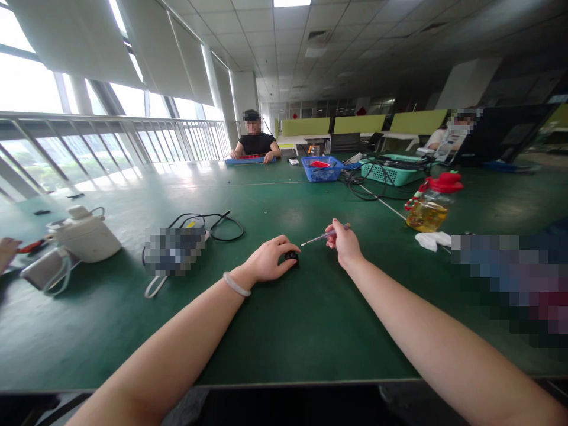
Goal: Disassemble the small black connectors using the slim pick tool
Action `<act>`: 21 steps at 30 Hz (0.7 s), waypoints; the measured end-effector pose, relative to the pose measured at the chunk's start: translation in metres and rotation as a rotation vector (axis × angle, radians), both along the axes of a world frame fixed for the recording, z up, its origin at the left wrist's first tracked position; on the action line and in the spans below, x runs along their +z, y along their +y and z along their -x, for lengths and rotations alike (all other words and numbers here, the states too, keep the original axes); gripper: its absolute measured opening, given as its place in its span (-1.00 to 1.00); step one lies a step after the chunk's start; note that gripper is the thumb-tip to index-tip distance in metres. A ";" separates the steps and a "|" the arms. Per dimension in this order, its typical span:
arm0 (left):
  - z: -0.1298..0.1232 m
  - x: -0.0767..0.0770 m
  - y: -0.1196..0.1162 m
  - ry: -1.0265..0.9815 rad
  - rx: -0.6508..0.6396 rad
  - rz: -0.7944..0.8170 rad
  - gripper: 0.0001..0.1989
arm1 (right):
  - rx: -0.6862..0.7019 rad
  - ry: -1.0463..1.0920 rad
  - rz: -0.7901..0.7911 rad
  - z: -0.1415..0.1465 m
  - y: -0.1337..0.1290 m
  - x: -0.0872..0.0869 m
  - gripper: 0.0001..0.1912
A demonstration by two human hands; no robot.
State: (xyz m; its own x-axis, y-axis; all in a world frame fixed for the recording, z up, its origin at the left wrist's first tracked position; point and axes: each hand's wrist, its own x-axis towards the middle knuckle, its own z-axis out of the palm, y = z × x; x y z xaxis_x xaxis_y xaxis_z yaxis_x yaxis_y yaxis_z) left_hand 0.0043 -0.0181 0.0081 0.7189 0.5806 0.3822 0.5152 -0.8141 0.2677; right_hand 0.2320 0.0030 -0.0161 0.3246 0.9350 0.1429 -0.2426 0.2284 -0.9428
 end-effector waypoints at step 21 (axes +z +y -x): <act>0.001 -0.005 0.004 -0.015 -0.019 0.013 -0.63 | -0.007 -0.009 -0.007 0.000 0.002 -0.002 -0.62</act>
